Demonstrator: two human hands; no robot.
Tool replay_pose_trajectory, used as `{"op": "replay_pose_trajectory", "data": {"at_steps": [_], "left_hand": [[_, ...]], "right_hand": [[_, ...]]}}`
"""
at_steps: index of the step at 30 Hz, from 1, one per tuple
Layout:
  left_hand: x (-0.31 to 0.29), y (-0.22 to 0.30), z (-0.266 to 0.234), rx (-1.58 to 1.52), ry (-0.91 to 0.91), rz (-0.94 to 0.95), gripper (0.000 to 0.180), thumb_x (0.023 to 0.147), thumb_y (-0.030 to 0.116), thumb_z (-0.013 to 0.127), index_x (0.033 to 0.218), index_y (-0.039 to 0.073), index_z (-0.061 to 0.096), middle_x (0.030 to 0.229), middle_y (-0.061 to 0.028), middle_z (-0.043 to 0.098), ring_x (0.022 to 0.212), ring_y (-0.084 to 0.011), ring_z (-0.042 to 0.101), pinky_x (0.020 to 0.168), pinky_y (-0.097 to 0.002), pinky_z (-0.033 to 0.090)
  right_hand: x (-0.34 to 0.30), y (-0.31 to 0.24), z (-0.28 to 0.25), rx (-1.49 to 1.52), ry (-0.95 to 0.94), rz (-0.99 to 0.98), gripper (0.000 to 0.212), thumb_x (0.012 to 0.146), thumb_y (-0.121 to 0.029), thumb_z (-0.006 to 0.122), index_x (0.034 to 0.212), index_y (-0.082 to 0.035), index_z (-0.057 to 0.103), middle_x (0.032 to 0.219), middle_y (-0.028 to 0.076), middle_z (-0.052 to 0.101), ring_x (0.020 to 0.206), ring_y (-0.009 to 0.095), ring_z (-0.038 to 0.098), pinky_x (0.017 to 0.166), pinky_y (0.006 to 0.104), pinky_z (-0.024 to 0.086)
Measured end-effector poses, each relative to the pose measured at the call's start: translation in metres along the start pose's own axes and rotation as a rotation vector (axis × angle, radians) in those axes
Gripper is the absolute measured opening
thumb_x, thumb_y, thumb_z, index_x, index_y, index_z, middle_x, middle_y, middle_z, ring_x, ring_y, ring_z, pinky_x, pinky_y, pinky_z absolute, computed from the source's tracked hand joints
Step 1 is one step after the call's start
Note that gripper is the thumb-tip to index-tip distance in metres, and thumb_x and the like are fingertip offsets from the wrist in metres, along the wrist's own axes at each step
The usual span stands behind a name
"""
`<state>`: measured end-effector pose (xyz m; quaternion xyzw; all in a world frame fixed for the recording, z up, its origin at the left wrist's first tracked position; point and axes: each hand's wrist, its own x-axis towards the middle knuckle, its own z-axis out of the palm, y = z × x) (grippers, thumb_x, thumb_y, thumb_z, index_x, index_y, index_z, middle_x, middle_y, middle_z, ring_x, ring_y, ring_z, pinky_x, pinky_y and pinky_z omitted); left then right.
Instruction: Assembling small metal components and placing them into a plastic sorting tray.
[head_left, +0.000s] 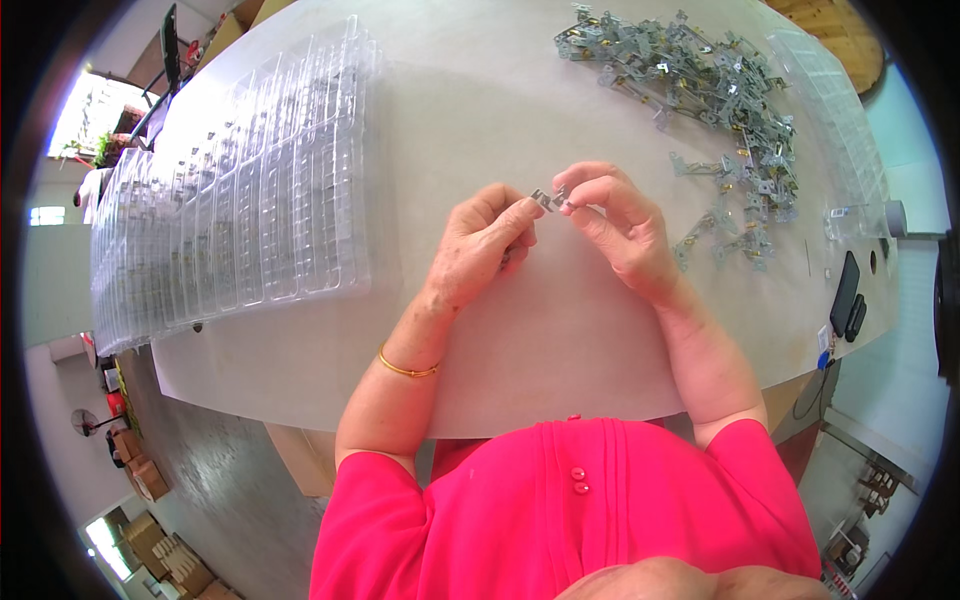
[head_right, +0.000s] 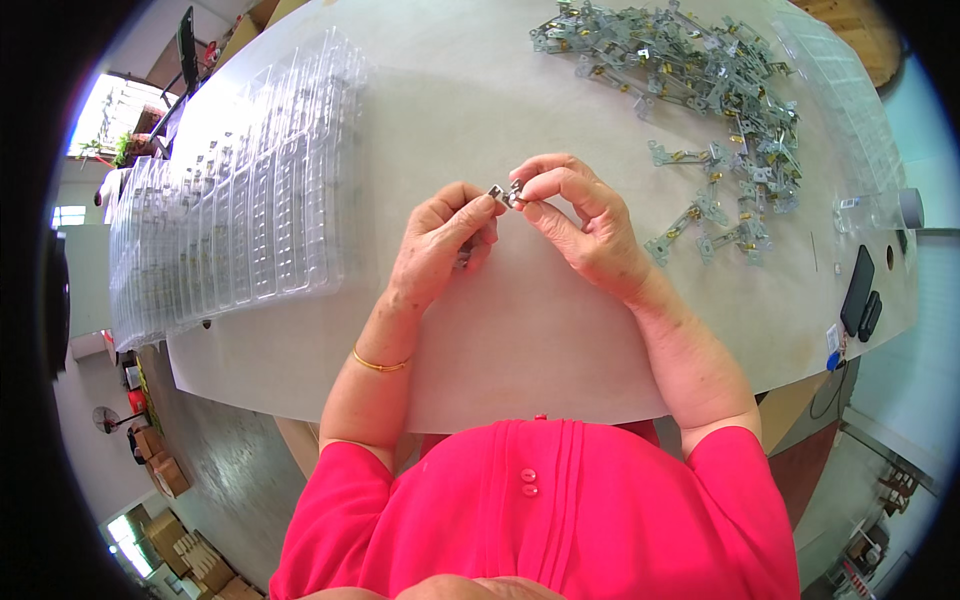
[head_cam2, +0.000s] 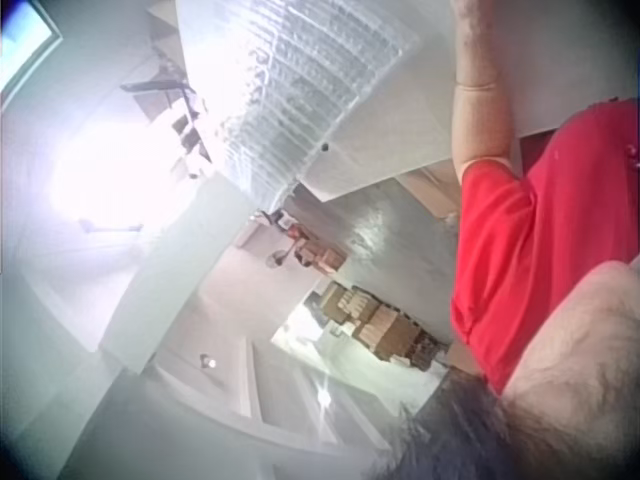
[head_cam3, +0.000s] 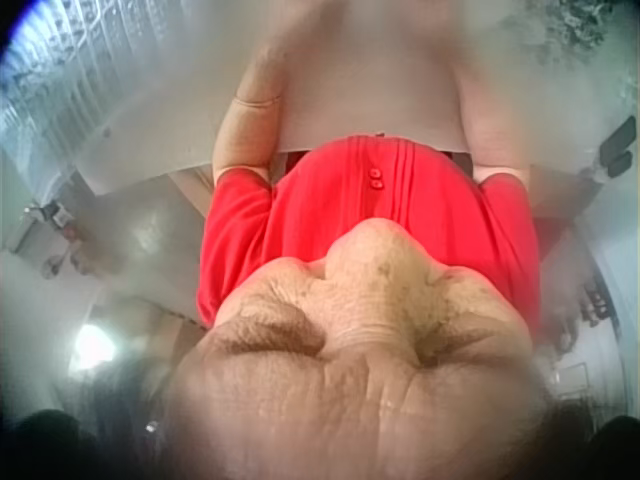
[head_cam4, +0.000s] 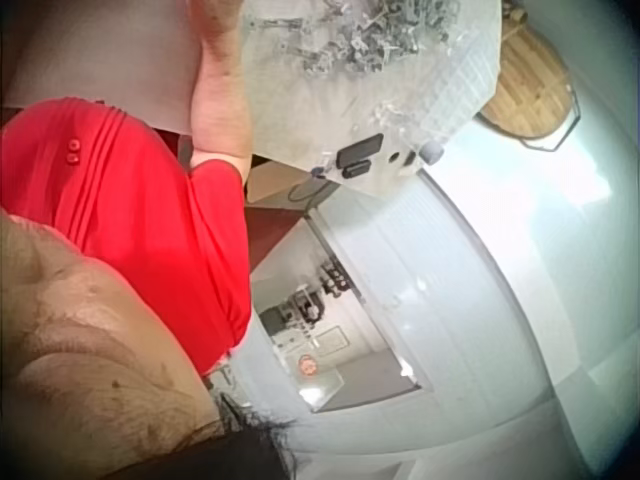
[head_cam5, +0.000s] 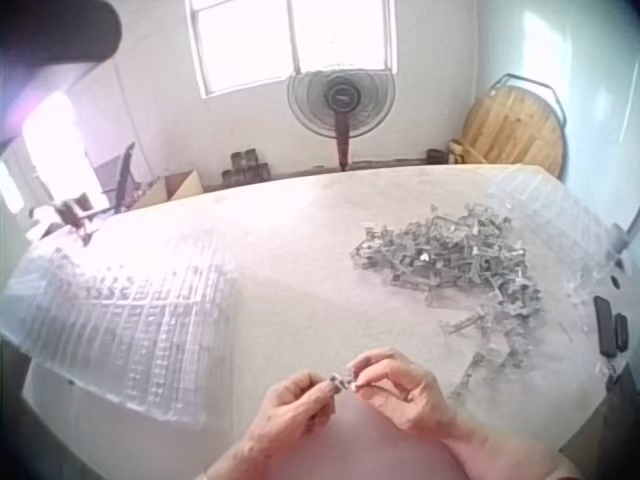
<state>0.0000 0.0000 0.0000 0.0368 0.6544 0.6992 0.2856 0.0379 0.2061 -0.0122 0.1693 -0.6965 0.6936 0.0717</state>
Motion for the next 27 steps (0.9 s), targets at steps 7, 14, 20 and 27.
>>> {"op": "replay_pose_trajectory", "data": {"at_steps": [7,14,20,27], "left_hand": [[0.004,-0.004,-0.007,-0.108,-0.104,0.039,0.034,0.104,0.031,0.054,0.101,-0.001,0.065,0.079,-0.0060,0.064,0.056,-0.0113,0.055,0.050,-0.0255,0.040],[0.011,-0.015,-0.009,-0.358,-0.121,0.221,0.043,0.107,0.029,0.048,0.134,-0.003,0.055,0.126,-0.0180,0.063,0.112,-0.0254,0.065,0.089,-0.0345,0.054],[0.011,-0.017,0.001,-0.054,-0.060,0.434,0.036,0.106,0.021,0.053,0.137,0.002,0.055,0.136,-0.0118,0.060,0.127,-0.0221,0.056,0.104,-0.0371,0.048],[0.014,-0.020,-0.005,-0.093,0.030,0.482,0.035,0.107,0.032,0.053,0.120,0.001,0.065,0.120,-0.0079,0.068,0.109,-0.0150,0.061,0.096,-0.0330,0.049]], "right_hand": [[-0.001,-0.002,0.004,0.055,0.050,0.101,0.005,0.095,-0.001,0.067,0.100,-0.002,0.067,0.112,0.006,0.064,0.098,0.015,0.064,0.091,0.0306,0.053],[0.001,0.009,-0.004,0.623,0.333,0.354,0.010,0.101,-0.010,0.060,0.105,-0.005,0.068,0.106,0.004,0.068,0.095,0.014,0.066,0.087,0.0315,0.056],[0.000,0.013,-0.002,0.696,0.274,0.439,0.012,0.101,-0.012,0.061,0.109,-0.005,0.067,0.105,0.004,0.069,0.096,0.014,0.066,0.089,0.0319,0.056],[0.003,0.007,0.015,0.342,0.363,0.341,0.011,0.101,-0.013,0.062,0.108,-0.005,0.067,0.098,0.002,0.068,0.091,0.010,0.064,0.086,0.0283,0.054]]}}
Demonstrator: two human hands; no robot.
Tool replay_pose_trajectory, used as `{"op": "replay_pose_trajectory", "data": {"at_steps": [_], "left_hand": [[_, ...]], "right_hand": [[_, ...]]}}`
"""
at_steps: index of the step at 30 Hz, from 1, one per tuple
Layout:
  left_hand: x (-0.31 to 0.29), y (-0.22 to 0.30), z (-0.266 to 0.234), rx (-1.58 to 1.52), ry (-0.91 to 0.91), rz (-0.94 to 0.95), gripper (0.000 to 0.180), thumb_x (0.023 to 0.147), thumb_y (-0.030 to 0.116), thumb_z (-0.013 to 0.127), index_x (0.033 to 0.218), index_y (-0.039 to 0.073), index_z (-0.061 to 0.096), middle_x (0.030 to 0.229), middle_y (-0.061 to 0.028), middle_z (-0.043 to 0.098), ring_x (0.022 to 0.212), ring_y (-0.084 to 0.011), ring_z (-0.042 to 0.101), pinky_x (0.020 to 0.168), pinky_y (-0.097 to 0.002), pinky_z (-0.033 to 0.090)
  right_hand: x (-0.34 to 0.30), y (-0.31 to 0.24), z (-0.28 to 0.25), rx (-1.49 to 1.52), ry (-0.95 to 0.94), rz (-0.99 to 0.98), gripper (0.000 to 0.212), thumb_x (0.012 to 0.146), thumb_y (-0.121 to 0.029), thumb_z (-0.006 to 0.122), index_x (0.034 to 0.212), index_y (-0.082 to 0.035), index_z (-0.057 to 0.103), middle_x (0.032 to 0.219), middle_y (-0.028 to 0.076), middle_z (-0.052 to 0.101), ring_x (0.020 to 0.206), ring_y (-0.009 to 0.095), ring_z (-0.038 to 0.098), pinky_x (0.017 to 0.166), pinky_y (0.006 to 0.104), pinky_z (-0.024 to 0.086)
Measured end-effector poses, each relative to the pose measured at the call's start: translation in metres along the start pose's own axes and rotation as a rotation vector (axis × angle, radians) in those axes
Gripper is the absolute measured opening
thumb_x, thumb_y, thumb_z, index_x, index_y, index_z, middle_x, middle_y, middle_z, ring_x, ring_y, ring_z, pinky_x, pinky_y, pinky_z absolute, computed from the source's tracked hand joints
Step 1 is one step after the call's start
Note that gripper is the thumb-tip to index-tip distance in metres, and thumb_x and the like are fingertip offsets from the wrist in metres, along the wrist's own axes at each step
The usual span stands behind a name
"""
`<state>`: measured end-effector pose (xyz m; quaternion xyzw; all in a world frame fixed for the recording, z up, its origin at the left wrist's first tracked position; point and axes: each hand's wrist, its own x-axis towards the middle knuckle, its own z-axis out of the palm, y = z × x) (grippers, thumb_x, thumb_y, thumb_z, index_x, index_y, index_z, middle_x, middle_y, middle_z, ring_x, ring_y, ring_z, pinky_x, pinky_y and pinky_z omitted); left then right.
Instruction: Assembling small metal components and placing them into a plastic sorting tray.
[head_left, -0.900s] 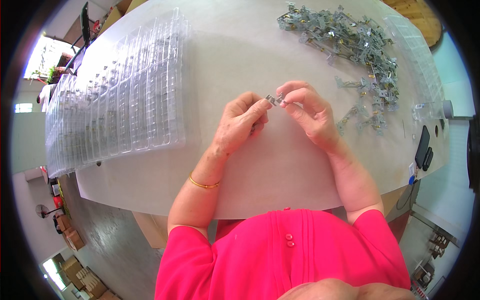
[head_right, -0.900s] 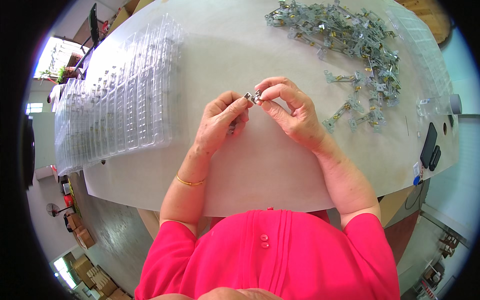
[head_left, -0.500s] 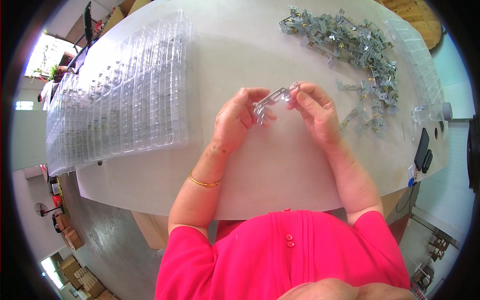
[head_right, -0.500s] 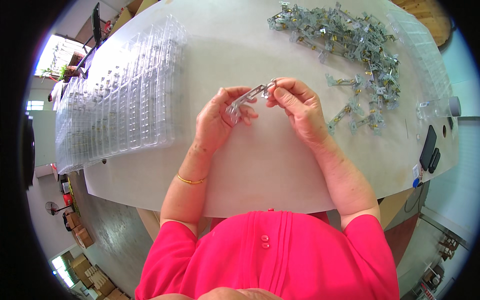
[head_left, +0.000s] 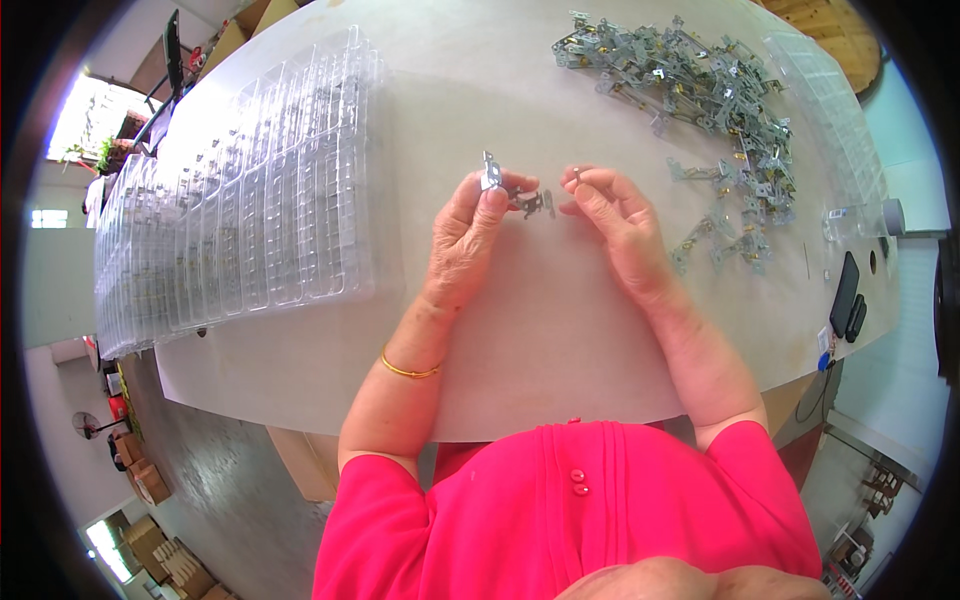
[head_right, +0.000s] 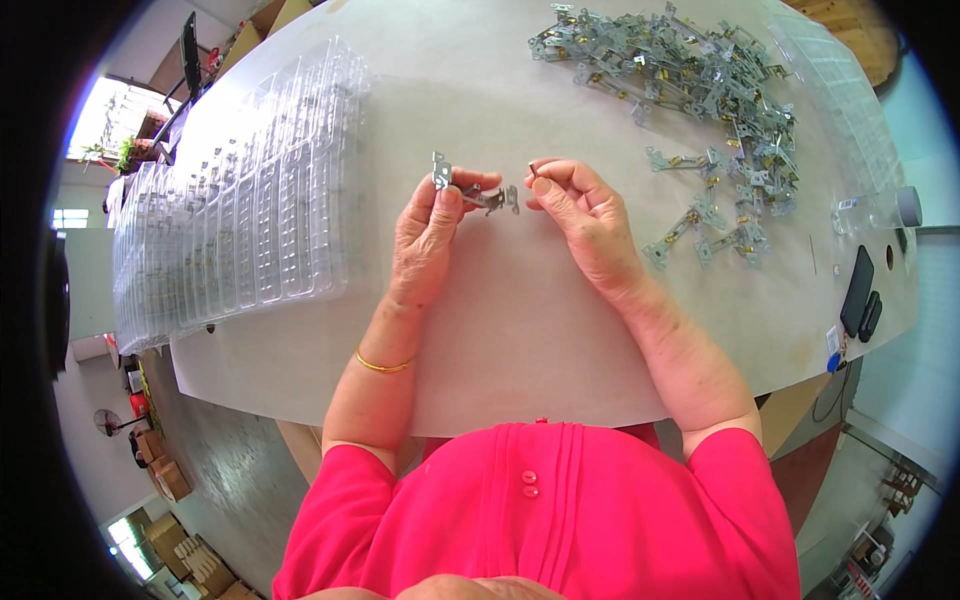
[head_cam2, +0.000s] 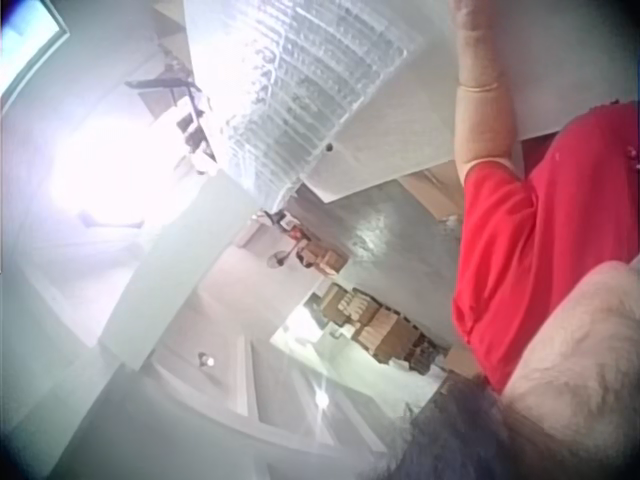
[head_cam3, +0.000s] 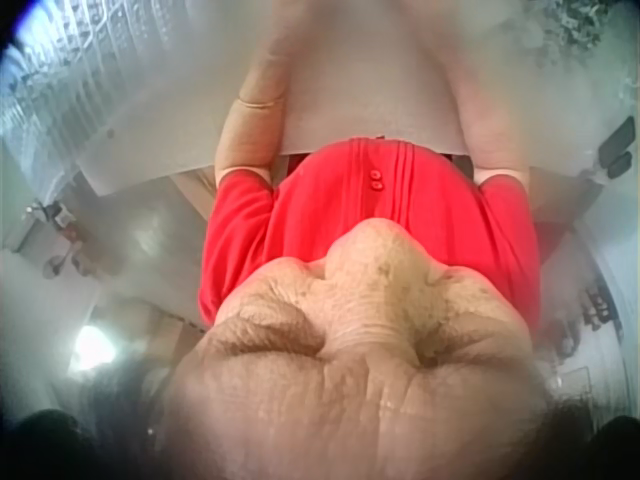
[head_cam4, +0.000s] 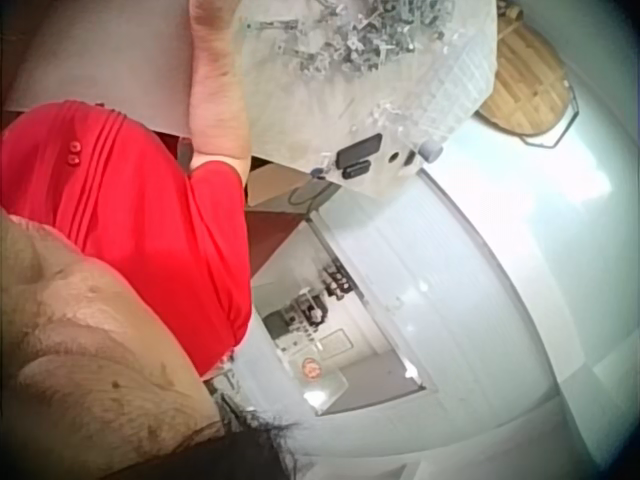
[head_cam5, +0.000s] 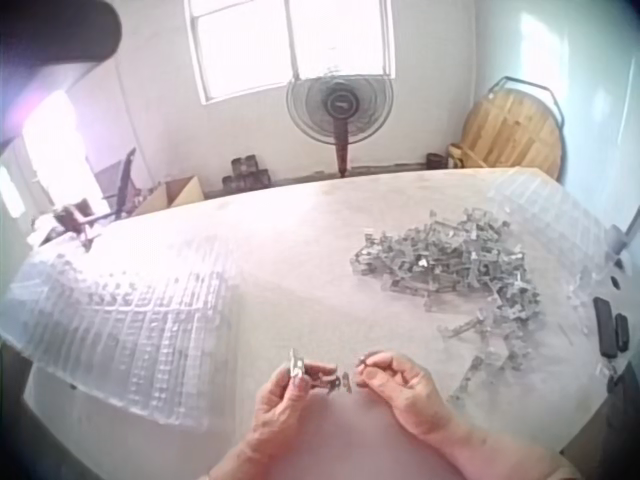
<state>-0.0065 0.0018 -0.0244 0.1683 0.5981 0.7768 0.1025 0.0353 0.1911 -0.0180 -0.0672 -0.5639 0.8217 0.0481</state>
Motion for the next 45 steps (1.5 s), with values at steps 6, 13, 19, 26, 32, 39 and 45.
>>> {"op": "replay_pose_trajectory", "data": {"at_steps": [6,13,19,26,32,39,45], "left_hand": [[-0.007,0.009,0.001,-0.034,-0.004,-0.250,0.039,0.108,0.036,0.049,0.107,0.001,0.065,0.084,-0.0031,0.063,0.078,-0.0119,0.060,0.072,-0.0271,0.049],[-0.006,0.009,0.001,0.124,-0.050,-0.225,0.037,0.109,0.035,0.047,0.105,0.003,0.066,0.069,0.0014,0.053,0.062,-0.0075,0.048,0.057,-0.0229,0.038],[-0.007,0.009,0.003,0.262,-0.038,-0.153,0.036,0.109,0.032,0.048,0.102,0.002,0.067,0.067,0.0025,0.051,0.059,-0.0067,0.045,0.054,-0.0230,0.035],[-0.008,0.000,0.006,0.577,-0.055,0.085,0.024,0.105,0.021,0.056,0.097,0.000,0.064,0.065,-0.0009,0.050,0.060,-0.0085,0.045,0.054,-0.0260,0.039],[-0.009,0.004,0.010,0.624,-0.065,0.174,0.018,0.103,0.015,0.060,0.093,0.001,0.061,0.067,-0.0029,0.050,0.060,-0.0112,0.045,0.053,-0.0286,0.040],[-0.009,0.001,0.014,0.724,-0.131,0.241,0.016,0.098,0.012,0.064,0.088,0.003,0.057,0.070,-0.0129,0.054,0.057,-0.0294,0.051,0.054,-0.0380,0.043],[-0.013,0.008,0.017,0.357,-0.138,-0.108,0.029,0.107,0.027,0.052,0.095,0.001,0.060,0.069,-0.0021,0.055,0.057,-0.0121,0.049,0.051,-0.0282,0.038]], "right_hand": [[-0.010,-0.009,0.004,-0.211,-0.139,-0.086,0.011,0.101,-0.013,0.064,0.109,-0.006,0.067,0.078,-0.004,0.060,0.069,0.004,0.051,0.061,0.0211,0.043],[-0.015,-0.008,0.010,-0.367,-0.121,-0.128,0.008,0.100,-0.011,0.065,0.106,-0.006,0.068,0.074,-0.006,0.059,0.065,0.002,0.048,0.058,0.0205,0.040],[-0.015,-0.007,0.009,-0.420,-0.116,-0.161,0.007,0.099,-0.009,0.066,0.104,-0.005,0.068,0.075,-0.005,0.060,0.066,0.003,0.050,0.059,0.0212,0.042],[-0.016,-0.006,0.008,-0.451,-0.136,-0.238,0.013,0.099,-0.005,0.061,0.112,-0.004,0.060,0.077,0.000,0.061,0.072,0.007,0.057,0.065,0.0246,0.048],[-0.017,-0.006,0.010,-0.423,-0.207,-0.227,0.016,0.098,-0.002,0.062,0.113,-0.004,0.060,0.084,0.004,0.062,0.074,0.011,0.059,0.068,0.0273,0.050],[-0.011,-0.008,0.008,-0.677,-0.107,-0.591,0.005,0.096,-0.003,0.065,0.101,-0.004,0.067,0.090,0.003,0.061,0.076,0.012,0.056,0.071,0.0264,0.049],[-0.011,-0.005,0.005,-0.323,0.023,-0.365,0.005,0.098,-0.009,0.066,0.101,-0.006,0.065,0.088,-0.002,0.058,0.078,0.005,0.051,0.069,0.0217,0.044]]}}
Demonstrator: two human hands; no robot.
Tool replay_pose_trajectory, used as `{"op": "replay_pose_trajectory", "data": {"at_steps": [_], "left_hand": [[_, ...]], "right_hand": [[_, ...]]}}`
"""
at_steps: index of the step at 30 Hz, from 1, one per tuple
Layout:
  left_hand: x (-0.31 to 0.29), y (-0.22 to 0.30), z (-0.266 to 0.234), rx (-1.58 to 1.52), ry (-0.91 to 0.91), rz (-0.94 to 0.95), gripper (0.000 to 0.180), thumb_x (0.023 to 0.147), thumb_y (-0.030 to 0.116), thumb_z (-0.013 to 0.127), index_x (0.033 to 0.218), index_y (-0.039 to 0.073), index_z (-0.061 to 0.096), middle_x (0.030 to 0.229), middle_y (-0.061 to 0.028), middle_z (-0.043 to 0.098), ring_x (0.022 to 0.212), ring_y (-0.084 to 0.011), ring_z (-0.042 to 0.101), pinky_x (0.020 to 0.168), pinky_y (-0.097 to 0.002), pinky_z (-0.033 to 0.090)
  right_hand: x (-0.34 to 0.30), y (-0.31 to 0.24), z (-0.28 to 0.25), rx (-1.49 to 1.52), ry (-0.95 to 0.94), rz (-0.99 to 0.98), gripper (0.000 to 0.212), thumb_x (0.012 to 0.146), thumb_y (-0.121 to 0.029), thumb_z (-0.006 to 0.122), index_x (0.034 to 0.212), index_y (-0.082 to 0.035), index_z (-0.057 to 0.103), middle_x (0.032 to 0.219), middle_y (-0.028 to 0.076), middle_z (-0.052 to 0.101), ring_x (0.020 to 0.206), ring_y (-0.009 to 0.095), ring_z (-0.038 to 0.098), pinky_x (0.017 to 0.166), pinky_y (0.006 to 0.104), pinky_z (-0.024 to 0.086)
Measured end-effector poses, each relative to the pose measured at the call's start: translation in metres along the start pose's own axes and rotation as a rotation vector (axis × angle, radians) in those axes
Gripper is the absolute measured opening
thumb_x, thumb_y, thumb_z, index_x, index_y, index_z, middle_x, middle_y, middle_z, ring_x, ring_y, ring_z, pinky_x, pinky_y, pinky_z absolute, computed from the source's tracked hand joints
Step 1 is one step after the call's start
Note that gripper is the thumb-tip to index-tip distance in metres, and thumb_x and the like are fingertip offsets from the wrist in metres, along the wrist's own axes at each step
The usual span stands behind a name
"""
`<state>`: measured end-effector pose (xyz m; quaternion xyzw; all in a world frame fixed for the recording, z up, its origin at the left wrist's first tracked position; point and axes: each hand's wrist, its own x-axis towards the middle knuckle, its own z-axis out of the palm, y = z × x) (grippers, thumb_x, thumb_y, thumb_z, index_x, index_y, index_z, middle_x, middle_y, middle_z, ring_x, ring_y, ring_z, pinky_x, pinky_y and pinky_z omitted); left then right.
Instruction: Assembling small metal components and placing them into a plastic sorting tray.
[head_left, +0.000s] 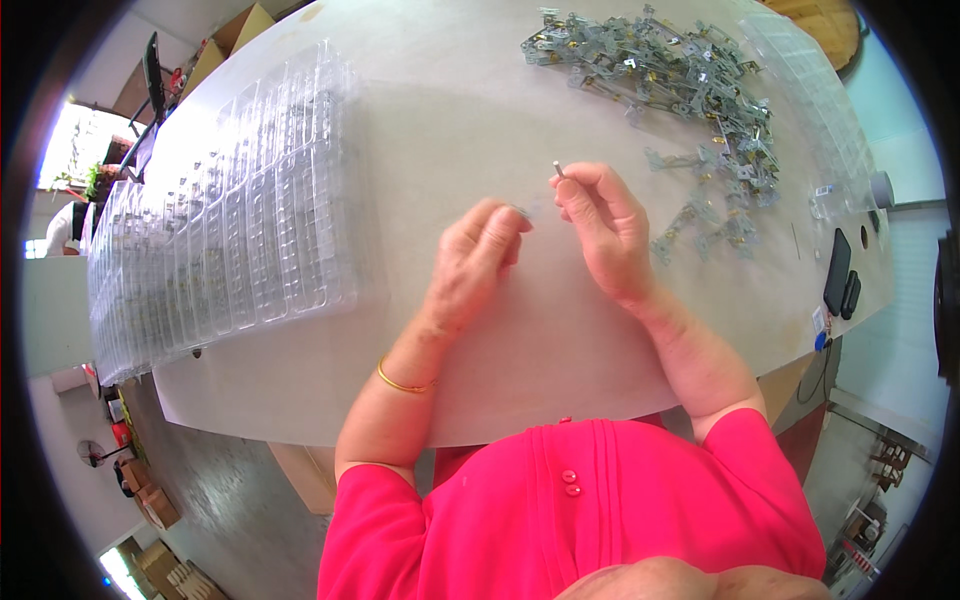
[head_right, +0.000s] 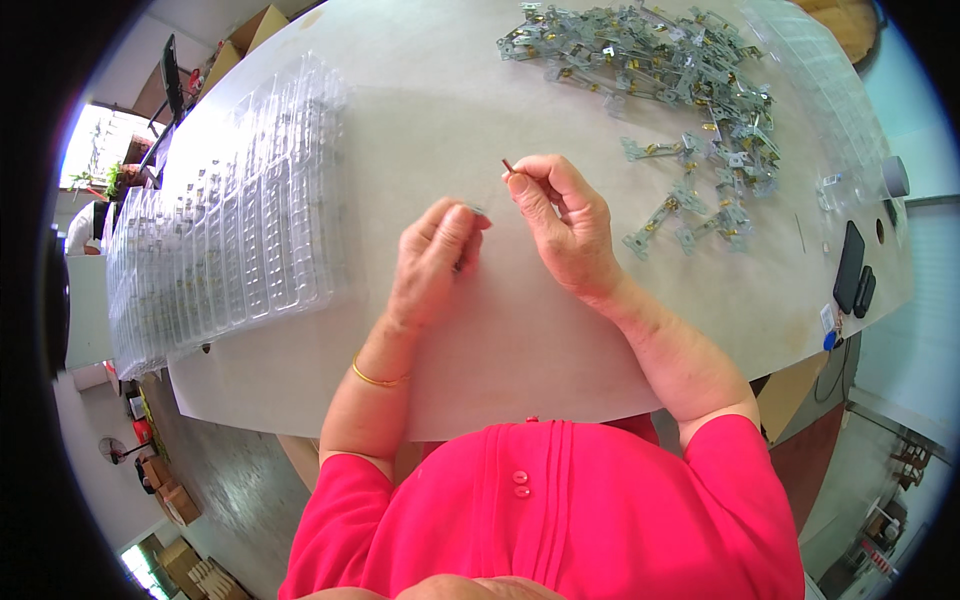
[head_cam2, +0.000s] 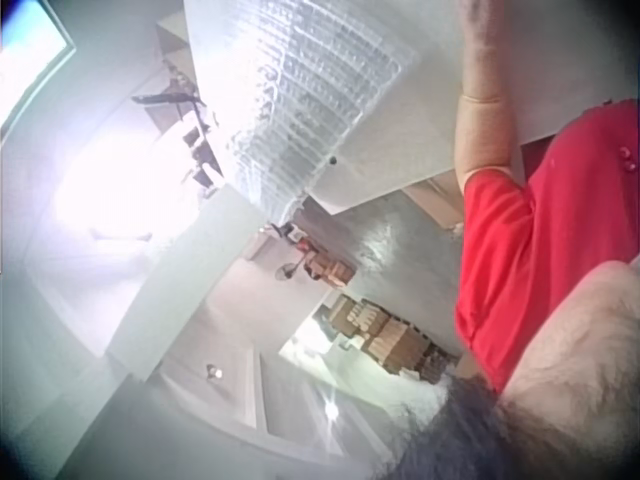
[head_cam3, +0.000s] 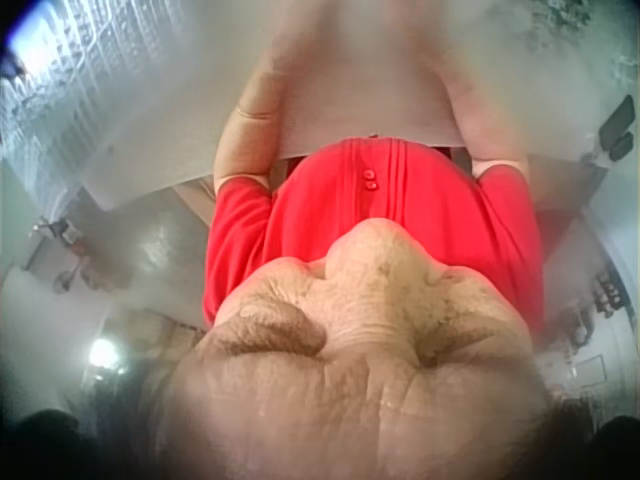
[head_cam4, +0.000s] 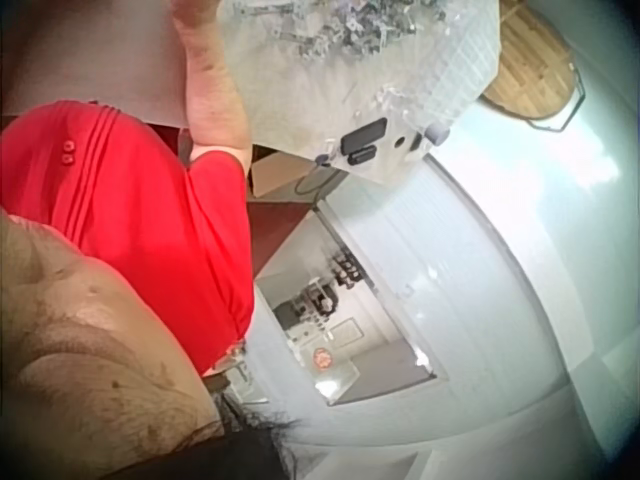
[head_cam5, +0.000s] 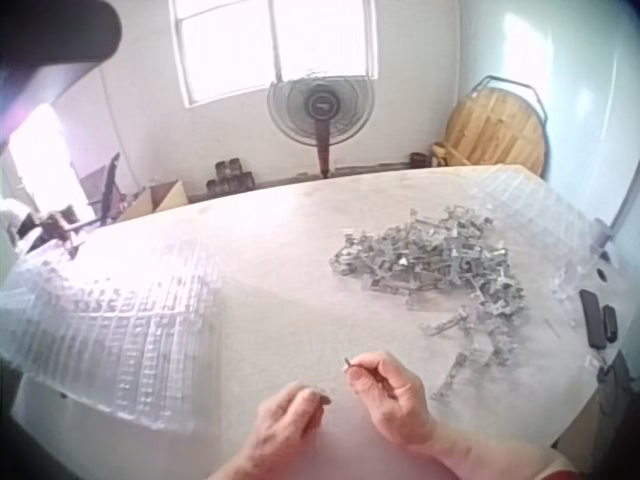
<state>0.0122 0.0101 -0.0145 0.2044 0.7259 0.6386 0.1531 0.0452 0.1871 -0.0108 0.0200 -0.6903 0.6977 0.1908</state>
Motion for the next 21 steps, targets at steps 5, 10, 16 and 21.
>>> {"op": "replay_pose_trajectory", "data": {"at_steps": [5,10,16,21], "left_hand": [[0.0042,0.0039,-0.0159,-0.458,0.051,-0.254,0.041,0.108,0.038,0.045,0.097,0.001,0.061,0.068,-0.0023,0.054,0.057,-0.0120,0.050,0.052,-0.0257,0.040],[0.0044,0.0024,-0.0142,-0.460,0.044,-0.249,0.043,0.108,0.039,0.046,0.096,0.002,0.064,0.067,-0.0028,0.055,0.056,-0.0109,0.049,0.050,-0.0253,0.037],[0.0031,0.0028,-0.0140,-0.470,0.007,-0.220,0.041,0.108,0.037,0.046,0.096,0.003,0.064,0.067,-0.0017,0.054,0.057,-0.0096,0.048,0.051,-0.0246,0.037],[0.0022,-0.0018,-0.0158,-0.148,0.021,-0.050,0.039,0.108,0.036,0.047,0.095,0.003,0.064,0.067,0.0002,0.053,0.058,-0.0076,0.045,0.052,-0.0243,0.036]], "right_hand": [[-0.0010,0.0028,0.0013,-0.060,-0.093,0.130,0.006,0.100,-0.011,0.064,0.100,-0.006,0.065,0.076,-0.006,0.054,0.069,0.003,0.046,0.062,0.0214,0.040],[-0.0021,0.0041,0.0033,-0.148,-0.127,0.107,0.005,0.099,-0.010,0.065,0.099,-0.005,0.065,0.072,-0.006,0.053,0.064,0.003,0.043,0.057,0.0228,0.038],[-0.0019,0.0057,0.0020,-0.188,-0.146,0.102,0.005,0.099,-0.010,0.066,0.098,-0.005,0.065,0.070,-0.004,0.053,0.062,0.003,0.043,0.055,0.0241,0.038],[-0.0009,0.0017,0.0020,-0.253,-0.144,0.055,0.006,0.098,-0.010,0.066,0.096,-0.005,0.065,0.071,-0.002,0.056,0.064,0.004,0.045,0.056,0.0247,0.039]]}}
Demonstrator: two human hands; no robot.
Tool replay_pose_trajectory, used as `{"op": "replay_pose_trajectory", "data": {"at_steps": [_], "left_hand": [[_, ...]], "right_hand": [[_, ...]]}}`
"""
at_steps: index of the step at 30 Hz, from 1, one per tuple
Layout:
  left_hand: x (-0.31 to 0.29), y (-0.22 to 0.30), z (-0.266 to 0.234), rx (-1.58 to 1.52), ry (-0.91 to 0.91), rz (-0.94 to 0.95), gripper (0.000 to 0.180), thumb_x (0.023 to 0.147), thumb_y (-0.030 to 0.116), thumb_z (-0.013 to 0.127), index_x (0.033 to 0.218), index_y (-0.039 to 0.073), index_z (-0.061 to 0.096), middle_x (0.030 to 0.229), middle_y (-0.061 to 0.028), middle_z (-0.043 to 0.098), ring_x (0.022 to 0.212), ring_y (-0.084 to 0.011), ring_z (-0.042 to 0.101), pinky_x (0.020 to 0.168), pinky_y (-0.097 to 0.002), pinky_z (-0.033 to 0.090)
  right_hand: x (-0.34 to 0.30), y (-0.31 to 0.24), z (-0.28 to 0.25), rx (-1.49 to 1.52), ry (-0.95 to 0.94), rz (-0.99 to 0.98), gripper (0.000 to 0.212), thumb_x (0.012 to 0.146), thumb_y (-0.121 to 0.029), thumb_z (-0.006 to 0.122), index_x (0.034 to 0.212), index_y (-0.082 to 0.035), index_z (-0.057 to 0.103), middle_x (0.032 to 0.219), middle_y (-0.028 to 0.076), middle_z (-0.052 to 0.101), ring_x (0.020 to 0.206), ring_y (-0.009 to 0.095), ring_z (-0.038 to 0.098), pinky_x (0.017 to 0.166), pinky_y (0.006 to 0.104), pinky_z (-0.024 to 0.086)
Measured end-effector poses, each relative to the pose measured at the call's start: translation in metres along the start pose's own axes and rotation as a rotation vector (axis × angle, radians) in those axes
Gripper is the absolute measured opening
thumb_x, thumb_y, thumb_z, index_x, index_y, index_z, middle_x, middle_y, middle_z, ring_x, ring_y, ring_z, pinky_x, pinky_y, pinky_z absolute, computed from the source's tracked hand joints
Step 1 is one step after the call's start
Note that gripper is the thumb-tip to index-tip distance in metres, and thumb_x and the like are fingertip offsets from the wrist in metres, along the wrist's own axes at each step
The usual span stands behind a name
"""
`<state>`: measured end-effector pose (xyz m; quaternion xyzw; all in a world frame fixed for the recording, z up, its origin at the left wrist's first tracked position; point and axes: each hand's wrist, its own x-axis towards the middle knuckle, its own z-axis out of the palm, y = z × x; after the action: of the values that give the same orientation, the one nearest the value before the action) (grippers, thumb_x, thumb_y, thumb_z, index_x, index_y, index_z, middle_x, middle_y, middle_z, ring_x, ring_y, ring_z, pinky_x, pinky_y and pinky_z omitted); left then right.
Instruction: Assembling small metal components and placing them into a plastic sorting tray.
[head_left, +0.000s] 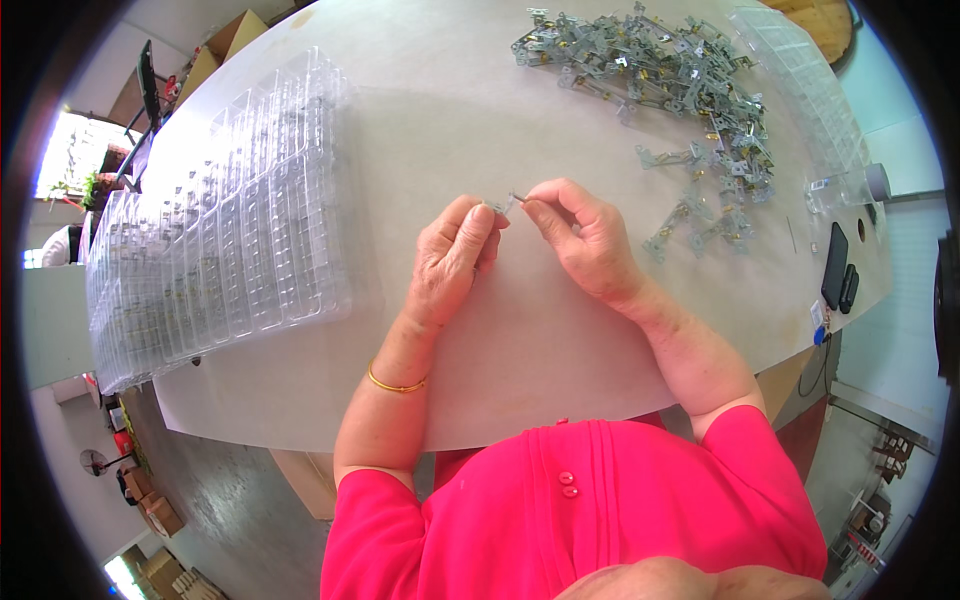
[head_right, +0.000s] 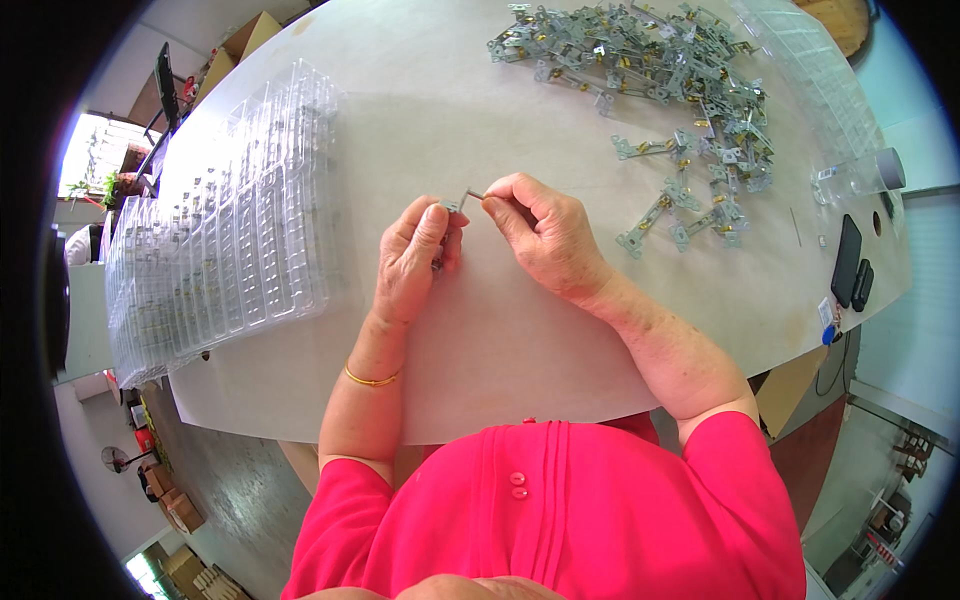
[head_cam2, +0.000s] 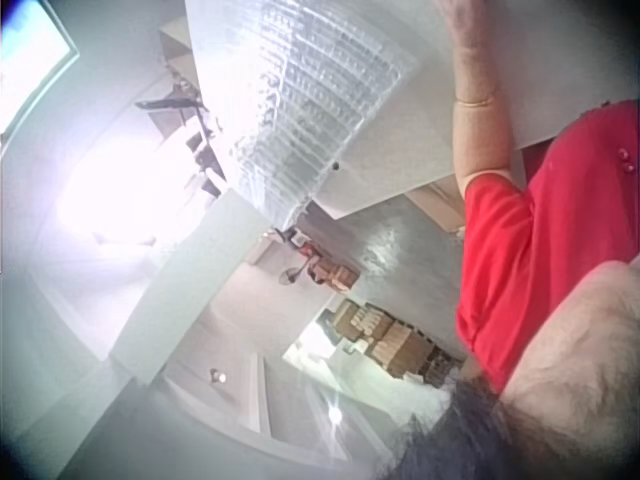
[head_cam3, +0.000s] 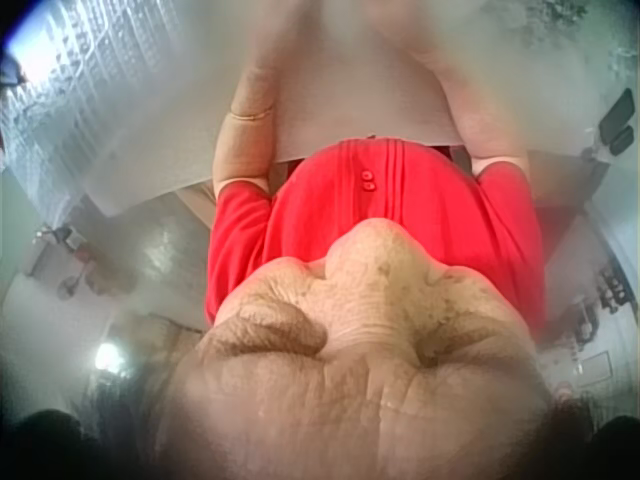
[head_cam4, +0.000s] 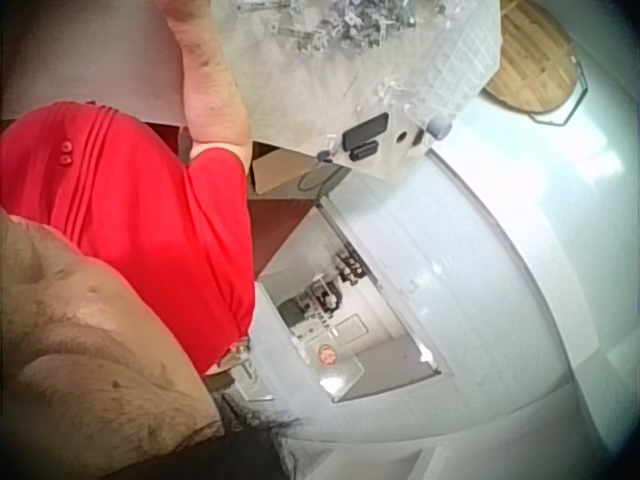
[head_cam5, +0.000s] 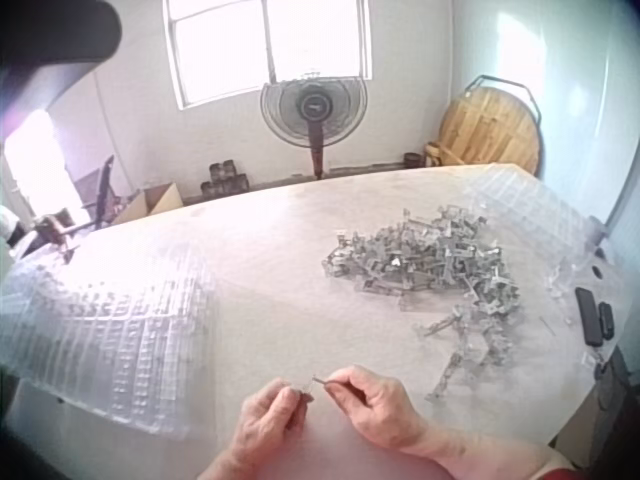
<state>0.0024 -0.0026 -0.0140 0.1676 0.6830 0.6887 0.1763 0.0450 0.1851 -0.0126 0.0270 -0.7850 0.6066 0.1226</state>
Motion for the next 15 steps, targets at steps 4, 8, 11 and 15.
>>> {"op": "replay_pose_trajectory", "data": {"at_steps": [4,8,11,15], "left_hand": [[-0.001,-0.003,0.003,0.198,-0.024,0.073,0.035,0.107,0.032,0.052,0.092,0.002,0.064,0.067,0.0012,0.052,0.059,-0.0075,0.044,0.053,-0.0247,0.036],[0.000,-0.008,0.002,0.336,-0.010,0.201,0.027,0.104,0.024,0.058,0.090,0.001,0.063,0.067,0.0000,0.050,0.060,-0.0083,0.043,0.054,-0.0268,0.037],[0.000,0.004,0.009,0.364,0.004,0.252,0.022,0.101,0.017,0.062,0.086,0.001,0.060,0.065,-0.0035,0.050,0.058,-0.0126,0.044,0.053,-0.0298,0.038],[0.000,0.000,0.011,0.449,-0.036,0.377,0.017,0.094,0.010,0.067,0.083,0.002,0.057,0.064,-0.0089,0.053,0.053,-0.0223,0.048,0.051,-0.0347,0.039]], "right_hand": [[0.000,-0.002,0.000,0.079,-0.061,0.060,0.005,0.100,-0.007,0.060,0.103,-0.004,0.063,0.077,0.000,0.061,0.069,0.006,0.053,0.062,0.0245,0.045],[0.000,-0.005,-0.001,0.332,-0.135,0.229,0.016,0.103,-0.006,0.052,0.115,-0.005,0.061,0.093,0.001,0.064,0.081,0.009,0.059,0.072,0.0239,0.050],[0.005,0.000,-0.012,0.487,-0.238,0.280,0.019,0.103,-0.007,0.051,0.118,-0.005,0.062,0.100,0.000,0.064,0.086,0.008,0.060,0.076,0.0243,0.052],[0.005,-0.003,-0.011,0.517,-0.251,0.317,0.018,0.102,-0.007,0.053,0.116,-0.004,0.064,0.099,-0.001,0.064,0.087,0.008,0.060,0.079,0.0250,0.051]]}}
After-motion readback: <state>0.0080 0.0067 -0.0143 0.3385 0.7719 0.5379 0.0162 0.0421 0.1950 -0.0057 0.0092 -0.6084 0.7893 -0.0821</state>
